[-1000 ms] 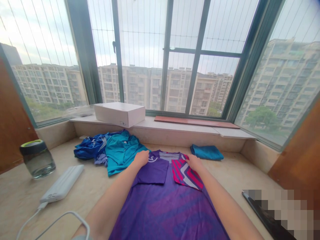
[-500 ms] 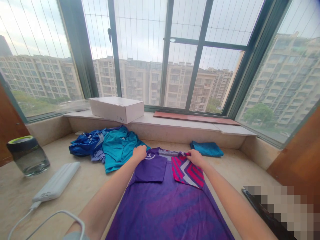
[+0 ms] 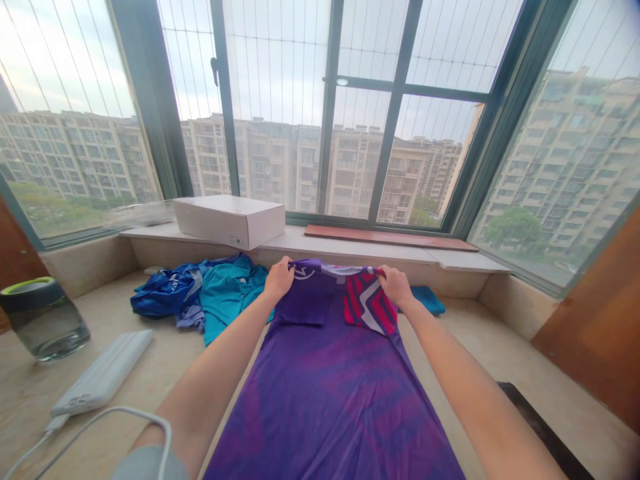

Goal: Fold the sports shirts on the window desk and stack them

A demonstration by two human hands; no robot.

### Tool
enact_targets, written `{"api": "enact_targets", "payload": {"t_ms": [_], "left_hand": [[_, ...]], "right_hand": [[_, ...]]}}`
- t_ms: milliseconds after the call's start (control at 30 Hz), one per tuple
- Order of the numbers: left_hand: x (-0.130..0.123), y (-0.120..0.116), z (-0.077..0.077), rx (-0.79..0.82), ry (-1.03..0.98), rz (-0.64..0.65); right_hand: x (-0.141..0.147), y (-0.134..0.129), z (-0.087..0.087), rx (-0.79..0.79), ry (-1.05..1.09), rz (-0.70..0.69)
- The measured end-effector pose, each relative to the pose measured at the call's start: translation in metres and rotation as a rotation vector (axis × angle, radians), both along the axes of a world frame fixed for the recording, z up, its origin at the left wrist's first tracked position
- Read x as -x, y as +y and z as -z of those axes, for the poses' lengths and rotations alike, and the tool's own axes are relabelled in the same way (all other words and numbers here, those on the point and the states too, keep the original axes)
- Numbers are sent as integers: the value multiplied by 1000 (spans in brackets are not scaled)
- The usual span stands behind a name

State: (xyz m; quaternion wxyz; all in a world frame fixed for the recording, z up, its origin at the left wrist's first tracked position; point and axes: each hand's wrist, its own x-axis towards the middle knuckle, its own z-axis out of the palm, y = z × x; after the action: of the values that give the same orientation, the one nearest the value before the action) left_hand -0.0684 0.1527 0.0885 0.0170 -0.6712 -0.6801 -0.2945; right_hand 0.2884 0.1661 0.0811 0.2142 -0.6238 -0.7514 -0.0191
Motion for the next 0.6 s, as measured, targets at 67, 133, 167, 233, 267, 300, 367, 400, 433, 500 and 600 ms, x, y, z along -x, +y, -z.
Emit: {"api": "enact_targets", "payload": {"t_ms": [67,133,167,233,267,300,367,400,433,500,600], "left_hand": [[3,-7,-12,-72,-26,37],[9,-25,-14,-118,-49,106],[14,-37,-10,-133,-70,162],[25,-66,5,-125,-127,310],[31,-81,14,-95,-154,384],[37,-96,24,-36,-164,449],[47,-122,41,105,-107,541],[51,-132,48,167,-47,568],[53,-141,53,213,27,581],[52,-154,58,263,179,579],[41,-163,60,260,318,575]], "right_hand": [[-1,-10,-11,-57,10,-21],[-5,-30,-11,-91,4,-119],[-8,-44,-7,-94,-9,-191],[-14,-75,7,-55,-58,-347],[-17,-91,15,-8,-89,-418],[-20,-106,23,51,-118,-472],[-25,-133,39,169,-150,-536],[-27,-144,45,216,-150,-544],[-28,-152,51,252,-142,-537],[-27,-162,60,295,-123,-508],[-22,-164,69,318,-114,-493]]}}
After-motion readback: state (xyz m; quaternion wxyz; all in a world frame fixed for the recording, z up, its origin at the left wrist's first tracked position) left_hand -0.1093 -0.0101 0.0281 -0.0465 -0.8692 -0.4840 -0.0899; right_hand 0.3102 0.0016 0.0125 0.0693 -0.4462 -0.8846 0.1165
